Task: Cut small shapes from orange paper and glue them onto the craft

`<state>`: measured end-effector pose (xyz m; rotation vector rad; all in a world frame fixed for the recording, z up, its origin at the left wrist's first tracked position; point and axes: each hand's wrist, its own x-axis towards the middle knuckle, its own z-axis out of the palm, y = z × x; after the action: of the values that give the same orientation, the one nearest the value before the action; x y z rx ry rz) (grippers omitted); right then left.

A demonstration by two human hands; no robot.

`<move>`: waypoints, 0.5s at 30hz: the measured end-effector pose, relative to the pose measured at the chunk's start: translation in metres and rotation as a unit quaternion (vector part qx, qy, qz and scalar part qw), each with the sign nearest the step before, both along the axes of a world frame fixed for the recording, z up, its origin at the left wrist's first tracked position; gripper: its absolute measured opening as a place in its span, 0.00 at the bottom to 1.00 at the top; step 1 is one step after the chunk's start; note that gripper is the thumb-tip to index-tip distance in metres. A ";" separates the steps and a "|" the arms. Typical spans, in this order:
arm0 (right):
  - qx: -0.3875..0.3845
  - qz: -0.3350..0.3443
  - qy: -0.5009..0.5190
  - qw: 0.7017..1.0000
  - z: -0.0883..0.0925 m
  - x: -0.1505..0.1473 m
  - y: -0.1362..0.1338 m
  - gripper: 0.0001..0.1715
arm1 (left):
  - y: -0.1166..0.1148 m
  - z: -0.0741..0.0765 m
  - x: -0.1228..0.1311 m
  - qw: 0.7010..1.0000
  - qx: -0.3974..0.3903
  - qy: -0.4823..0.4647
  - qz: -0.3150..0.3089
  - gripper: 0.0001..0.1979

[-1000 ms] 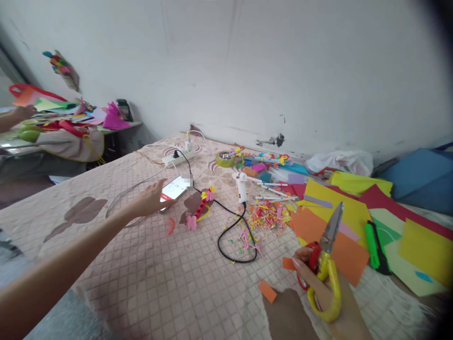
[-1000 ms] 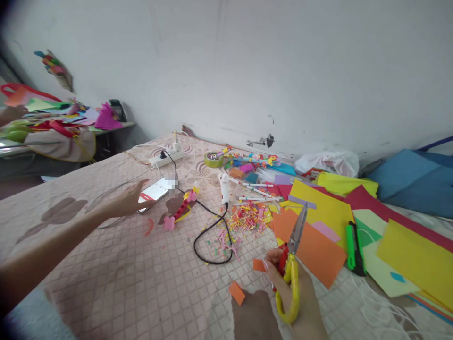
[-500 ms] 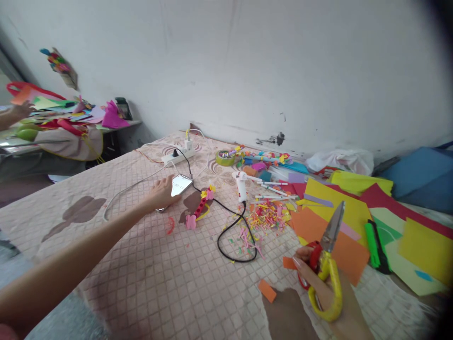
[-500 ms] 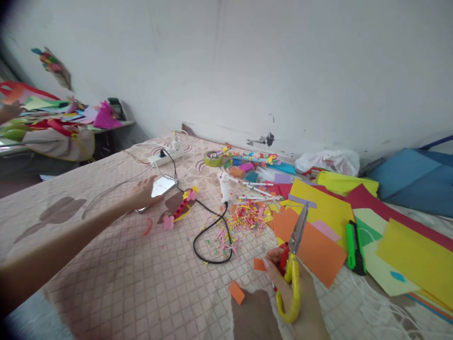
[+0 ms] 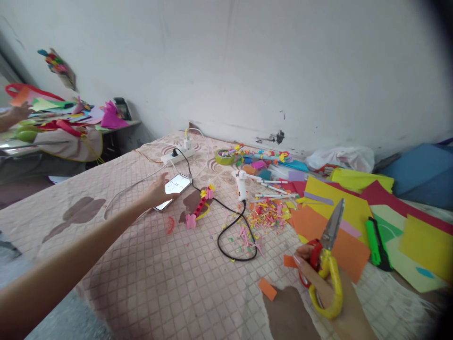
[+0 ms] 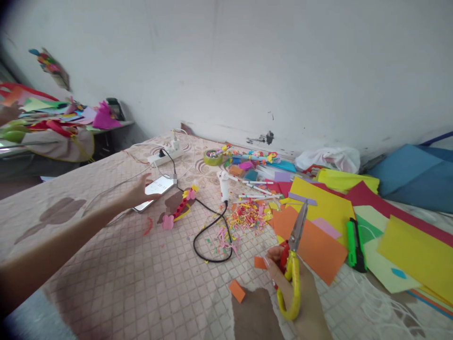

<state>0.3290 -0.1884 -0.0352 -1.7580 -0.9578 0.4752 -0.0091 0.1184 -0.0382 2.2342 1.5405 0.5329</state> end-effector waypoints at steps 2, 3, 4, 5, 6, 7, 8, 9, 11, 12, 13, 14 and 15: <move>-0.005 -0.004 0.007 1.000 0.001 -0.001 0.000 0.18 | -0.003 0.001 0.006 0.999 0.013 0.039 0.013 0.46; -0.004 -0.007 0.010 1.000 0.000 -0.001 0.000 0.18 | -0.005 0.002 0.011 0.998 0.020 0.061 0.023 0.45; -0.003 -0.008 0.013 1.000 -0.001 0.000 0.000 0.18 | -0.006 0.003 0.015 0.996 0.026 0.079 0.034 0.44; -0.003 -0.006 0.017 1.000 -0.002 0.000 0.000 0.18 | -0.008 0.004 0.020 0.994 0.031 0.092 0.044 0.43; -0.001 -0.005 0.022 1.000 -0.004 0.001 -0.001 0.18 | -0.010 0.004 0.024 0.993 0.036 0.101 0.052 0.43; -0.001 -0.005 0.029 1.000 -0.006 0.002 -0.002 0.18 | -0.010 0.004 0.027 0.992 0.042 0.105 0.061 0.42; -0.003 -0.007 0.037 0.999 -0.007 0.003 -0.002 0.19 | -0.011 0.004 0.030 0.991 0.048 0.108 0.068 0.42; -0.009 -0.009 0.045 0.999 -0.009 0.004 -0.003 0.19 | -0.011 0.004 0.032 0.990 0.055 0.108 0.076 0.42; -0.023 -0.009 0.058 0.998 -0.013 0.006 -0.003 0.21 | -0.009 0.003 0.034 0.988 0.069 0.105 0.087 0.42; -0.026 -0.009 0.060 0.998 -0.014 0.007 -0.003 0.21 | -0.007 0.003 0.034 0.988 0.075 0.103 0.090 0.42; -0.025 -0.009 0.059 0.998 -0.015 0.008 -0.003 0.21 | -0.005 0.003 0.034 0.988 0.078 0.100 0.091 0.42; -0.022 -0.008 0.058 0.998 -0.016 0.008 -0.003 0.21 | -0.003 0.003 0.034 0.988 0.077 0.099 0.091 0.43; -0.020 -0.009 0.056 0.998 -0.016 0.009 -0.003 0.21 | 0.000 0.003 0.034 0.988 0.075 0.097 0.093 0.43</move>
<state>0.3378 -0.1913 -0.0515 -1.7562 -0.8580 0.5780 0.0244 0.1185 -0.0354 2.3264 1.8779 0.5112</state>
